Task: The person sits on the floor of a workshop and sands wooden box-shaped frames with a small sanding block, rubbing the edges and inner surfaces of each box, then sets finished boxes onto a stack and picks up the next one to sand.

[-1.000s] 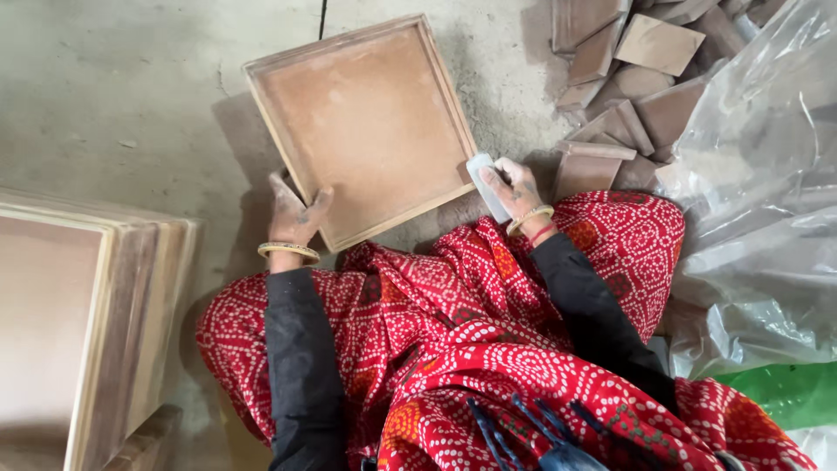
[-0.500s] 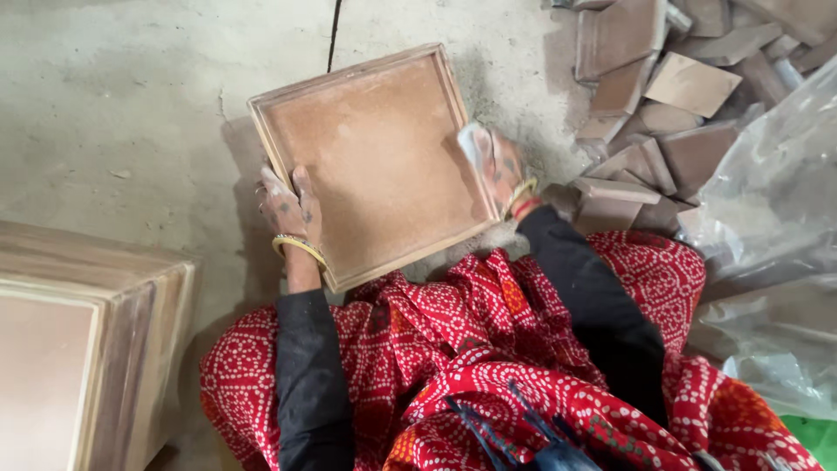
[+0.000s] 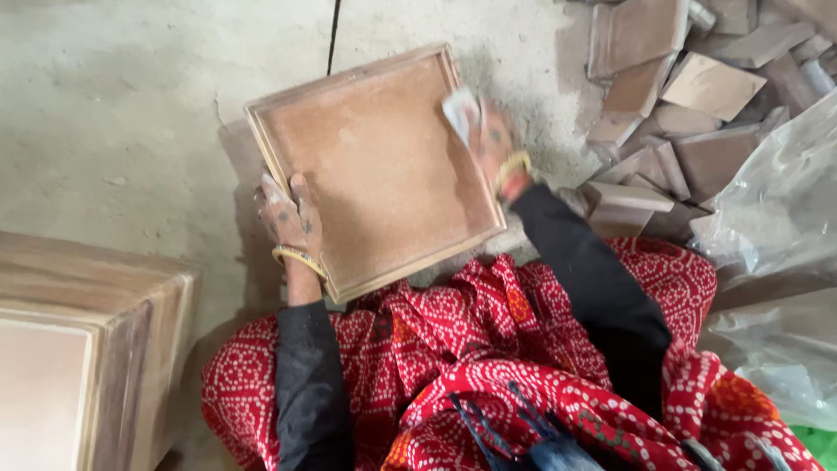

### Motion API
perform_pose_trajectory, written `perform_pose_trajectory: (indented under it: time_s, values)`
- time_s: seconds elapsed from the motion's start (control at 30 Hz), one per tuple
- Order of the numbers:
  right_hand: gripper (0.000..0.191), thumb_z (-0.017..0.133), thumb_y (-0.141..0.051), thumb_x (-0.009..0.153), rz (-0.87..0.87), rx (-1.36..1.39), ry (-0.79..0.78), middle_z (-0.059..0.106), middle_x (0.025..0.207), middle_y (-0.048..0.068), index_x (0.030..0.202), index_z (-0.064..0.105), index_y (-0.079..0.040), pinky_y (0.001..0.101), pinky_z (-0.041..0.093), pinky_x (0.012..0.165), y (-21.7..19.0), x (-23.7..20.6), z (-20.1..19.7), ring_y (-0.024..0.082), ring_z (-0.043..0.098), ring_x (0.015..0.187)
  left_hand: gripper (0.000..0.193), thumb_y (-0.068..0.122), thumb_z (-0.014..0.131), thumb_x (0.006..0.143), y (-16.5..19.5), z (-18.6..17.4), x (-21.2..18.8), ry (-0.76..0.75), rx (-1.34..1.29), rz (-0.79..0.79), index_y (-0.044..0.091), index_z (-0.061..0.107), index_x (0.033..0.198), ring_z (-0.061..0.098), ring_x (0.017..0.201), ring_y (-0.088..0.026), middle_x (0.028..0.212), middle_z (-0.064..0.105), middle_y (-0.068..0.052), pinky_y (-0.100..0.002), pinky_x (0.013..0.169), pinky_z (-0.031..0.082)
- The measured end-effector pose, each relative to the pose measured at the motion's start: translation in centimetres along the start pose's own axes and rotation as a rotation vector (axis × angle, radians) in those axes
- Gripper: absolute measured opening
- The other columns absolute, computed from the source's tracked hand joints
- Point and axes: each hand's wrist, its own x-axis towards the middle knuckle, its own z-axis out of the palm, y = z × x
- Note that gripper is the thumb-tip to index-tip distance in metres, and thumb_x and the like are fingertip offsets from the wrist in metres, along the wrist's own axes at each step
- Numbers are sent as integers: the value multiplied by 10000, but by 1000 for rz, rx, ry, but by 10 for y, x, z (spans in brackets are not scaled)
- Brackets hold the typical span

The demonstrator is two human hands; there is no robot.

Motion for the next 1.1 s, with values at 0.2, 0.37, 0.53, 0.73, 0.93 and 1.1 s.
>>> perform_pose_trajectory:
  time_s: [0.2,0.37,0.53,0.73,0.93,1.1]
  values:
    - [531,373,-450,1106,559,492,60,666,1148,304,1235,614,5,521,485,971,2,97,-28,499,603,1113,498,386,572,1029,14,-10,-1,-52,-72,-106,-42,510,1276,599,1040,-495,1164,582,-307,-563,872,466]
    - [515,359,-452,1082,531,595,41,684,1076,299,1134,637,-22,540,473,902,-15,125,-68,509,605,1051,486,335,597,1073,21,-16,0,-11,-18,-5,-64,490,1329,579,1070,-521,1207,563,-339,-565,891,464]
    - [416,380,-351,1094,490,505,-17,644,1203,297,1268,587,-35,499,457,983,-7,141,-67,476,572,1149,461,308,596,1062,32,-23,-2,-41,-60,-27,-68,502,1313,583,1063,-516,1179,568,-334,-570,890,456]
    - [567,399,-127,1046,167,97,-191,420,1505,252,1608,327,-136,517,349,1154,-10,40,-41,455,423,1381,506,337,615,1037,37,-30,-2,25,-83,4,-59,506,1331,606,1056,-509,1189,580,-333,-559,887,484]
    - [402,399,-347,1101,596,567,-264,708,1100,251,1235,655,-69,476,554,912,-34,-83,-53,415,695,1039,540,368,610,1037,29,-27,-8,12,-66,19,-37,508,1380,599,1074,-523,1209,580,-348,-571,917,476]
    - [476,427,-422,1098,583,506,-24,700,951,267,1132,674,-17,513,529,753,-43,-92,-54,470,678,861,574,410,589,1048,31,-27,-8,-70,-127,37,-27,487,1407,589,1058,-539,1185,577,-371,-574,909,476]
